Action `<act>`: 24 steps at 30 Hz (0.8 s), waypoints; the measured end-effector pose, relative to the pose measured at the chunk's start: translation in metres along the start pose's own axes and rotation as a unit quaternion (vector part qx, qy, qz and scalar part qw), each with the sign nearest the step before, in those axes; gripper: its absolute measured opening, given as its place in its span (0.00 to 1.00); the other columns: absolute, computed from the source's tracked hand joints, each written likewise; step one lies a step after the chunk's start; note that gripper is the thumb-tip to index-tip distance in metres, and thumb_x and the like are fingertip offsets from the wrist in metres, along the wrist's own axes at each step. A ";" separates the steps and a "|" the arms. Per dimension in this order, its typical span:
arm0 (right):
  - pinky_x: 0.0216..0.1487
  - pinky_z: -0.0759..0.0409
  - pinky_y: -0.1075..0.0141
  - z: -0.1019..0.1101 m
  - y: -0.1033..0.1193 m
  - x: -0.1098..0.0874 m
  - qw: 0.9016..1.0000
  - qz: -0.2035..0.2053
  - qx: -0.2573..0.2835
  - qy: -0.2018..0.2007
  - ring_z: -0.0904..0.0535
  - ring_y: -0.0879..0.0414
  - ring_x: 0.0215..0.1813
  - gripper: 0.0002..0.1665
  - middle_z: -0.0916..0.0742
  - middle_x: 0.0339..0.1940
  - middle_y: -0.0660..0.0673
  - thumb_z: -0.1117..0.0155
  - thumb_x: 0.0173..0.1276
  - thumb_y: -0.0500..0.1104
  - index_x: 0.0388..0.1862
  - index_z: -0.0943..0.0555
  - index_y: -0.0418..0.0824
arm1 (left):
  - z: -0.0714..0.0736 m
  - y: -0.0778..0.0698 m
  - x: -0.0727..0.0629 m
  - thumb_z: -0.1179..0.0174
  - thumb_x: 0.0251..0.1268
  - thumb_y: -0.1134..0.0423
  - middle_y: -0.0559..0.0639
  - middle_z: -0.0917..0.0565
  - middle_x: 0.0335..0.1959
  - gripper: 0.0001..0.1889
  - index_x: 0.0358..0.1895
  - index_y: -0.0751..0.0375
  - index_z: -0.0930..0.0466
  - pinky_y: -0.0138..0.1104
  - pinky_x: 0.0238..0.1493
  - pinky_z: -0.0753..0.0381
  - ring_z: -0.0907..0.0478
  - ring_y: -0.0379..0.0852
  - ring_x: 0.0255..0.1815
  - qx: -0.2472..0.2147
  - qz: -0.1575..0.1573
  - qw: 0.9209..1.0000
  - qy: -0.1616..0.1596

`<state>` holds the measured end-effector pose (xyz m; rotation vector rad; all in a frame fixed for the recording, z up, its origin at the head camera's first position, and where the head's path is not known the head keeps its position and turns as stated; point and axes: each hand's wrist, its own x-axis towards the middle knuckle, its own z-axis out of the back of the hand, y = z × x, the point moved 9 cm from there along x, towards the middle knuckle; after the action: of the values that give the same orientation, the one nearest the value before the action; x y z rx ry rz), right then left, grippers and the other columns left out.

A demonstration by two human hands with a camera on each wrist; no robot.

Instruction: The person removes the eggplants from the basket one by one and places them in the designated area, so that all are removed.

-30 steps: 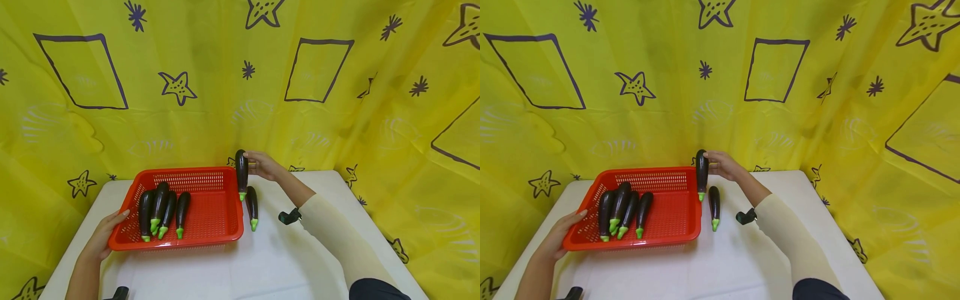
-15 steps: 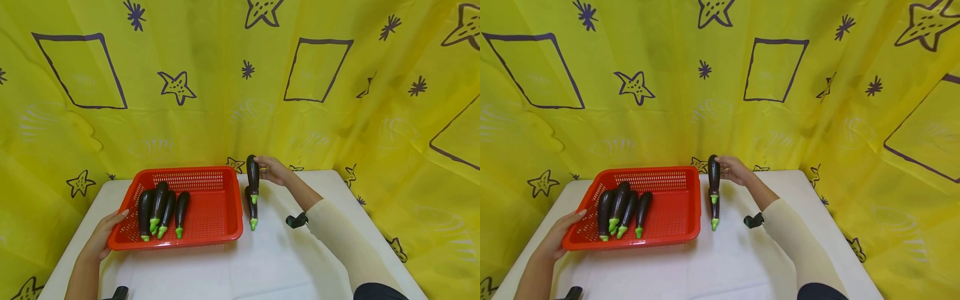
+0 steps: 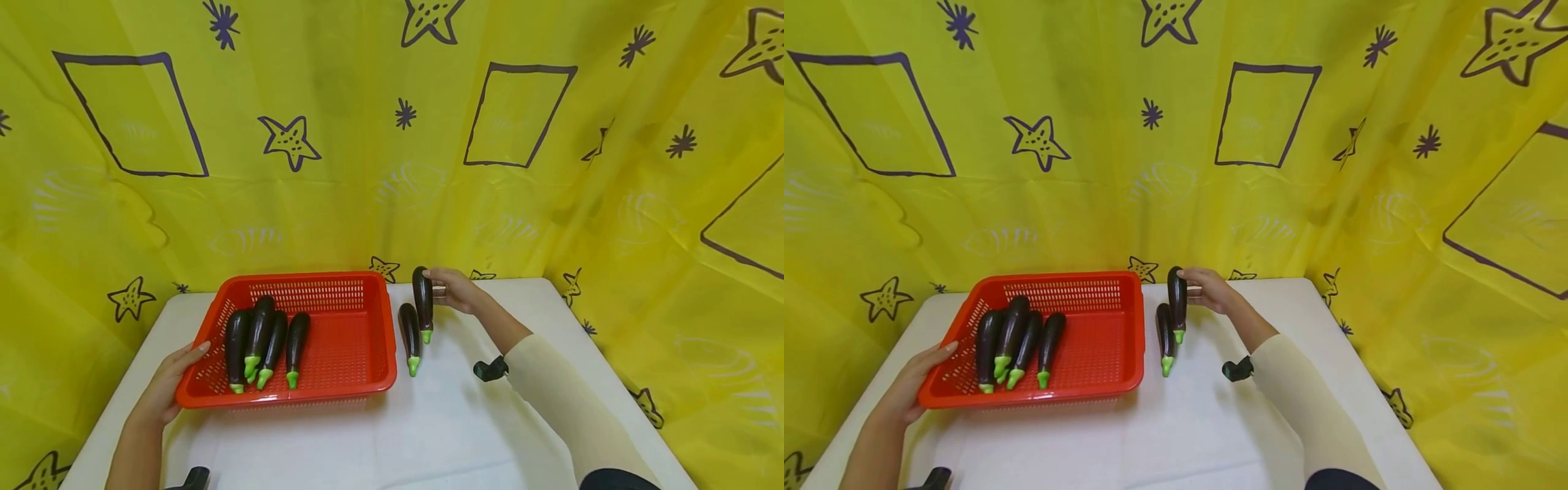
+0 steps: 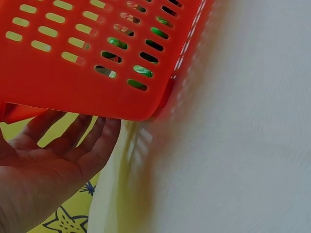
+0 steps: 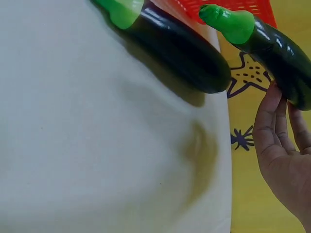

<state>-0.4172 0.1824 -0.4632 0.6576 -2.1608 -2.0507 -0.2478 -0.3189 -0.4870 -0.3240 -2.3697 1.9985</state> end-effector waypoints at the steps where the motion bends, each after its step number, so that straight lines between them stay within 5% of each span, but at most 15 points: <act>1: 0.53 0.14 0.60 0.001 -0.003 0.000 1.000 -0.006 -0.002 -0.004 0.17 0.48 0.46 0.16 0.21 0.51 0.39 0.47 0.85 0.42 0.61 0.26 0.32 | 0.000 0.000 0.000 0.55 0.88 0.55 0.44 0.11 0.49 0.12 0.60 0.47 0.24 0.45 0.44 0.10 0.10 0.48 0.45 -0.001 -0.001 1.000 0.002; 16: 0.58 0.14 0.56 0.008 -0.036 -0.008 0.995 -0.074 -0.055 -0.037 0.19 0.41 0.55 0.28 0.22 0.58 0.34 0.39 0.80 0.45 0.69 0.26 0.29 | 0.001 -0.002 0.002 0.57 0.89 0.58 0.46 0.12 0.50 0.13 0.60 0.45 0.22 0.45 0.43 0.10 0.10 0.49 0.45 -0.010 -0.017 1.000 0.013; 24: 0.49 0.11 0.59 0.013 -0.044 -0.009 0.992 -0.098 -0.049 -0.070 0.16 0.47 0.48 0.24 0.18 0.54 0.36 0.34 0.77 0.44 0.63 0.22 0.30 | 0.003 0.000 0.001 0.57 0.89 0.57 0.45 0.12 0.50 0.13 0.59 0.43 0.22 0.45 0.43 0.10 0.10 0.48 0.45 -0.014 -0.009 1.000 0.008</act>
<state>-0.4024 0.1975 -0.5053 0.7632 -2.1272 -2.3514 -0.2494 -0.3214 -0.4876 -0.3172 -2.3850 1.9496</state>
